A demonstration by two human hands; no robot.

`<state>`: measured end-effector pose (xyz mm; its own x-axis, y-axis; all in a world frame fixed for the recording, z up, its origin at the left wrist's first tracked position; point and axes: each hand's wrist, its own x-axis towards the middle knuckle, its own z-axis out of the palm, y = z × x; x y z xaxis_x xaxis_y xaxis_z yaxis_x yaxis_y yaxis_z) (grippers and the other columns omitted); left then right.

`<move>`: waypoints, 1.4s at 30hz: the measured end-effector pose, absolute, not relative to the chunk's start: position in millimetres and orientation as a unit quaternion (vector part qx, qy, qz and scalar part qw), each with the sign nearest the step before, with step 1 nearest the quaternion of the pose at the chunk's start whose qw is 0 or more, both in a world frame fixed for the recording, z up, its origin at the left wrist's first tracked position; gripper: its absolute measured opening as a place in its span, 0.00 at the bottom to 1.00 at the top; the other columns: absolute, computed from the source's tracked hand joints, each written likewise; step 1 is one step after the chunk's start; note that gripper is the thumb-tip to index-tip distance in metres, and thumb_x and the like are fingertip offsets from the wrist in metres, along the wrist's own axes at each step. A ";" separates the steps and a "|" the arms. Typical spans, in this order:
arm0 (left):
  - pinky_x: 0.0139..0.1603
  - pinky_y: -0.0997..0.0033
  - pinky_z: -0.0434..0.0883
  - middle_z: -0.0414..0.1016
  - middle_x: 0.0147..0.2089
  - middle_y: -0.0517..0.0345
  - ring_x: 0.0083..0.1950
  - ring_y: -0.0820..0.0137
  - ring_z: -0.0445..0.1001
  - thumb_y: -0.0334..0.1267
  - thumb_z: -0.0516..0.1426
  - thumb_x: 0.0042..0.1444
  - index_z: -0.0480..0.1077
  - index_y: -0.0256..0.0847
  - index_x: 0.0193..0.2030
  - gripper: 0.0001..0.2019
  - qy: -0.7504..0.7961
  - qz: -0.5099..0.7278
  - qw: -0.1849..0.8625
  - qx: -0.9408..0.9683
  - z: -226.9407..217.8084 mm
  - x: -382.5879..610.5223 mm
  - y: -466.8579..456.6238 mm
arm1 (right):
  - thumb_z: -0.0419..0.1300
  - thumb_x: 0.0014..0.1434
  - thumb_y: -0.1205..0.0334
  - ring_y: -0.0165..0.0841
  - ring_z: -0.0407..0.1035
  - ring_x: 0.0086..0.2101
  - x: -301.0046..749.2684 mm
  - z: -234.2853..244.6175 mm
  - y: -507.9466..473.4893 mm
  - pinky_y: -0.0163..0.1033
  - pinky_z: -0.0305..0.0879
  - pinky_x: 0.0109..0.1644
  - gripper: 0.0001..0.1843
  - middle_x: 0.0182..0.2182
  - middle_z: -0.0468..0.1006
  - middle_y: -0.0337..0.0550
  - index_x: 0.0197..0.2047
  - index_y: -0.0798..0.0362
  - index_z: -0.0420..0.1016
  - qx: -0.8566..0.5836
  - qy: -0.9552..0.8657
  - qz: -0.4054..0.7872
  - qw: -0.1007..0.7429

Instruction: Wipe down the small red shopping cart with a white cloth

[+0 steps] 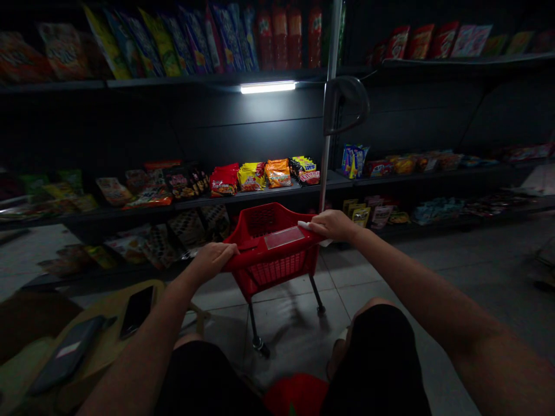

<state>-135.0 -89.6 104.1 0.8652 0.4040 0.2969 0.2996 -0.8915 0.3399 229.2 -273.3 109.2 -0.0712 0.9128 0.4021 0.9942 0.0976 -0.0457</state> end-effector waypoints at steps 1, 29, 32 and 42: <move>0.41 0.72 0.66 0.80 0.34 0.56 0.36 0.68 0.75 0.47 0.40 0.65 0.76 0.40 0.33 0.26 0.187 0.185 0.143 0.954 104.5 -135.0 -87.6 | 0.43 0.69 0.45 0.35 0.70 0.34 234.3 105.1 -279.0 0.37 0.56 0.38 0.28 0.32 0.80 0.47 0.34 0.53 0.78 -0.651 -0.722 -0.136 0.192; 0.30 0.68 0.67 0.81 0.49 0.41 0.41 0.55 0.79 0.39 0.51 0.55 0.75 0.44 0.51 0.19 0.258 0.061 -0.115 0.957 96.9 -96.3 -93.7 | 0.54 0.66 0.50 0.41 0.66 0.49 180.0 69.4 -300.7 0.49 0.58 0.58 0.16 0.45 0.78 0.48 0.47 0.49 0.77 -0.658 -0.624 -0.221 0.360; 0.32 0.66 0.69 0.80 0.50 0.40 0.44 0.53 0.80 0.39 0.50 0.56 0.75 0.43 0.52 0.20 0.251 0.040 -0.120 0.960 94.5 -99.6 -86.4 | 0.51 0.68 0.53 0.38 0.68 0.48 221.7 74.3 -297.7 0.45 0.61 0.55 0.17 0.44 0.78 0.46 0.44 0.50 0.79 -0.662 -0.602 -0.134 0.425; 0.39 0.60 0.71 0.73 0.61 0.43 0.52 0.51 0.78 0.29 0.46 0.58 0.65 0.43 0.65 0.28 0.238 -0.107 -0.269 0.927 100.9 -96.8 -90.7 | 0.48 0.67 0.44 0.35 0.69 0.41 237.3 27.2 -274.2 0.37 0.65 0.45 0.24 0.39 0.78 0.42 0.46 0.53 0.75 -0.632 -0.364 -0.041 0.683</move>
